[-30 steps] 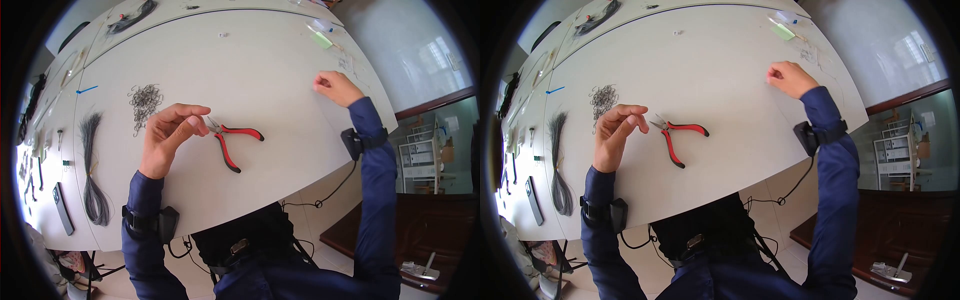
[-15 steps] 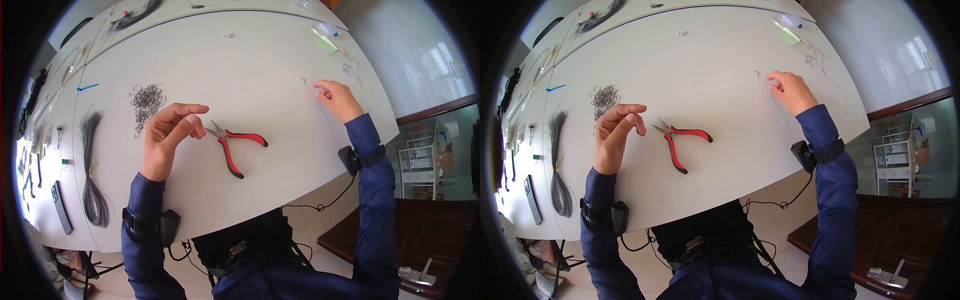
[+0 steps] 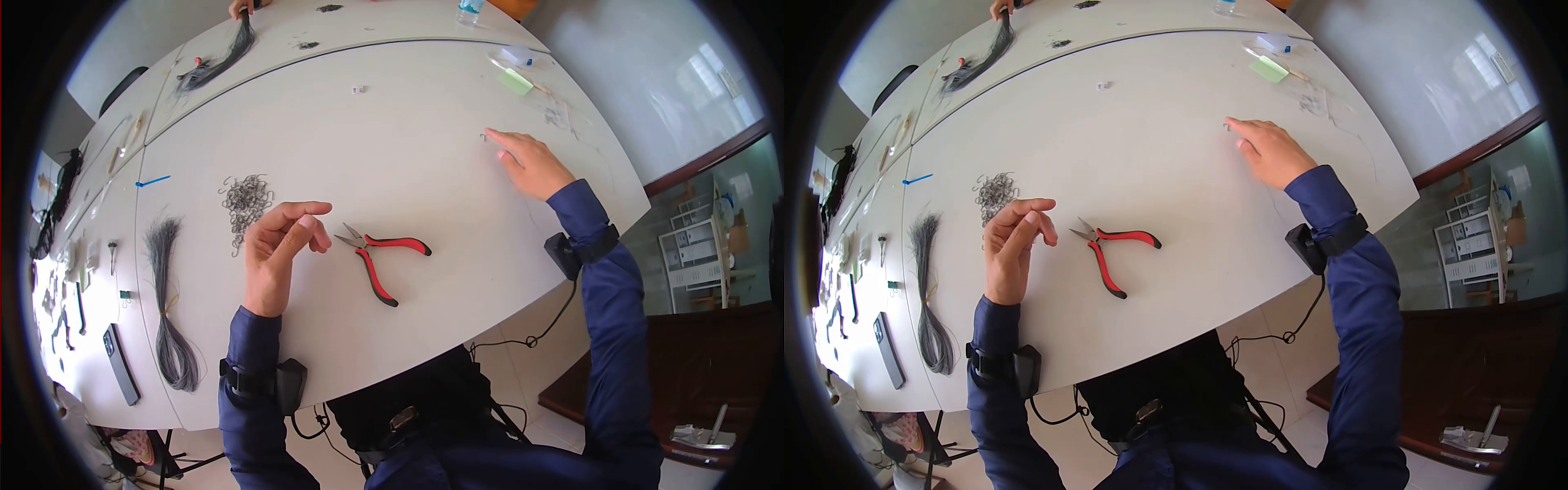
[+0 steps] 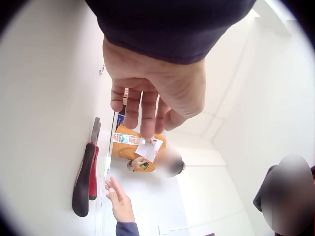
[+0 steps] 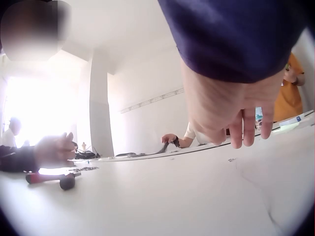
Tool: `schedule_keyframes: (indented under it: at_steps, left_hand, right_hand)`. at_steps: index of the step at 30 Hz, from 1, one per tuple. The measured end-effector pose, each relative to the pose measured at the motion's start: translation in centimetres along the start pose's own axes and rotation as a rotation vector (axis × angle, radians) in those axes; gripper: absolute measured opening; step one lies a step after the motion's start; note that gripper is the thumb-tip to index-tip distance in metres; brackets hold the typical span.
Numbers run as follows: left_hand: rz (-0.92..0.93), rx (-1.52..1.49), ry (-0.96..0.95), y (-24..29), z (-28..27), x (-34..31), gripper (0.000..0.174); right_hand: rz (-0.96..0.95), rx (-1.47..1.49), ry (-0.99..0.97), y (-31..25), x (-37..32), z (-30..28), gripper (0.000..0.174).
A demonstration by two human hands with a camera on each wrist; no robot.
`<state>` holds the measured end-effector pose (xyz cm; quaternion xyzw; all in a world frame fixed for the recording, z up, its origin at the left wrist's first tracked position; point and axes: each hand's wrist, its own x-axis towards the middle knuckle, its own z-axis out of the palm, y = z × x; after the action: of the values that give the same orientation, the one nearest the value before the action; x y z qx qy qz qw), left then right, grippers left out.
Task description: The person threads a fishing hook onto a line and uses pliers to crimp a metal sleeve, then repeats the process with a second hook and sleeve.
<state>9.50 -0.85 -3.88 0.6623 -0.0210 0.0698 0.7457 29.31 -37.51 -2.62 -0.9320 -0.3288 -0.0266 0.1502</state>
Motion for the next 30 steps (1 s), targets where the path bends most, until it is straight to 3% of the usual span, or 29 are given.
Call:
schedule_keyframes:
  at_steps: [2,5,6,8,11,15,23,26,30]
  left_hand:
    - [0.009,-0.001,0.001,-0.1,0.1,0.0,0.027]
    - [0.016,0.043,0.002,-0.1,0.2,0.0,0.028]
    - [0.012,0.046,0.008,0.0,0.2,0.0,0.027]
    - [0.004,0.056,0.021,0.2,0.1,-0.1,0.026]
    - [-0.007,0.052,0.029,0.0,0.2,0.0,0.027]
    - [0.008,0.059,-0.004,-0.4,0.4,0.0,0.027]
    - [0.021,0.028,0.035,-0.2,0.3,-0.1,0.028]
    - [0.017,0.021,0.019,-0.3,0.5,0.0,0.027]
    - [0.014,0.040,-0.027,-0.6,0.3,-0.1,0.026]
  right_hand:
    - [0.036,0.055,0.039,-0.1,-0.9,-1.1,0.038]
    - [0.313,0.261,0.029,-1.8,-4.0,-3.2,0.038]
    - [0.284,0.270,0.105,-2.3,-5.9,-2.8,0.037]
    - [0.116,-0.025,0.192,-3.1,-10.5,-1.3,0.042]
    - [0.188,-0.076,0.073,-6.3,-15.4,0.6,0.053]
    - [0.325,-0.068,-0.036,-5.7,-18.5,1.9,0.060]
    - [0.318,-0.156,0.055,-5.0,-17.4,0.1,0.054]
    - [0.234,0.074,0.102,-6.3,-13.8,-1.3,0.055]
    - [0.168,0.014,0.091,-7.2,-6.7,1.0,0.061]
